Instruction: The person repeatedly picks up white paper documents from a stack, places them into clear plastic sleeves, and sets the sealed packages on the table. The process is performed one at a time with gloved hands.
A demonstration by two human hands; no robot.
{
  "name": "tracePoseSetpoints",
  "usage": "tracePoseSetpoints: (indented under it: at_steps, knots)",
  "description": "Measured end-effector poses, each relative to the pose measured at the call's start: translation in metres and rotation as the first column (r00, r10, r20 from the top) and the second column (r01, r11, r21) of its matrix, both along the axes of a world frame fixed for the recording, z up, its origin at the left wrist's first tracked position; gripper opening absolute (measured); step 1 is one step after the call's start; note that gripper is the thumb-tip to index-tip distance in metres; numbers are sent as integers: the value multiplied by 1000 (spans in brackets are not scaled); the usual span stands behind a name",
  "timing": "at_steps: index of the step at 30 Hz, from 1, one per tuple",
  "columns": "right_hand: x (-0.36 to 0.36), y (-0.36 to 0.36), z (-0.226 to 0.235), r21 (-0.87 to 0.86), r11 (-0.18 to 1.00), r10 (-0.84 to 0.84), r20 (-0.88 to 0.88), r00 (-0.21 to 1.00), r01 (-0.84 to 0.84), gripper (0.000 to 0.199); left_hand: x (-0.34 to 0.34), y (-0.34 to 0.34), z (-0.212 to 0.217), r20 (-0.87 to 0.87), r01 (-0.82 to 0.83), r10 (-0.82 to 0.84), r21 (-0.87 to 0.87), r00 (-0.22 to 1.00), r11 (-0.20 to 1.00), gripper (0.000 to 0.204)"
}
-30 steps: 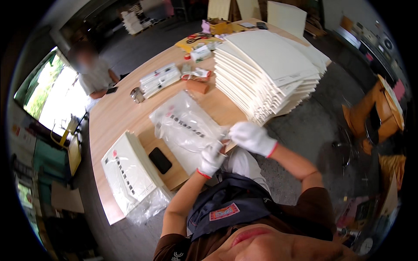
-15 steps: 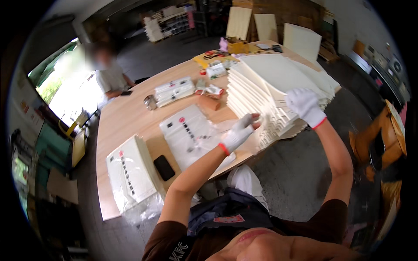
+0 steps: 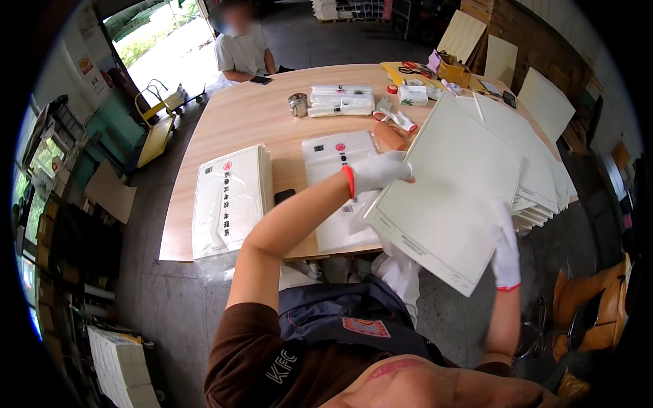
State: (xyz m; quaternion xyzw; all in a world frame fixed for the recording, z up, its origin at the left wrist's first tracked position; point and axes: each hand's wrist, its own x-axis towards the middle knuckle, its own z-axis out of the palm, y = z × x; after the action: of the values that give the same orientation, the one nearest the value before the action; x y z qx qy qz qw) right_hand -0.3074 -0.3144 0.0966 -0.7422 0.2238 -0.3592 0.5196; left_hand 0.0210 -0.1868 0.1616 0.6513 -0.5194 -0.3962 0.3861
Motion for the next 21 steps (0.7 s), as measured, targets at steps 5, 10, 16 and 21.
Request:
tracePoseSetpoints:
  at_steps: [5,10,16,21]
  knots:
    - [89,71,-2,-113,994,2,68,998,5,65,-82,45,-8,605,18,-38,39,796,999,78]
    - [99,44,-53,-588,761,-425,-130,896,276,36,-91,50,-83,488,134,46,-327,872,935,86]
    - [54,60,8,-721,682,-241,-385,891,-127,19,51,46,-100,-809,-204,86,-43,581,978,47]
    - [70,68,-12,-852,341,-223,-484,846,-398,21,97,61,-81,-419,-186,64,-257,906,948,40]
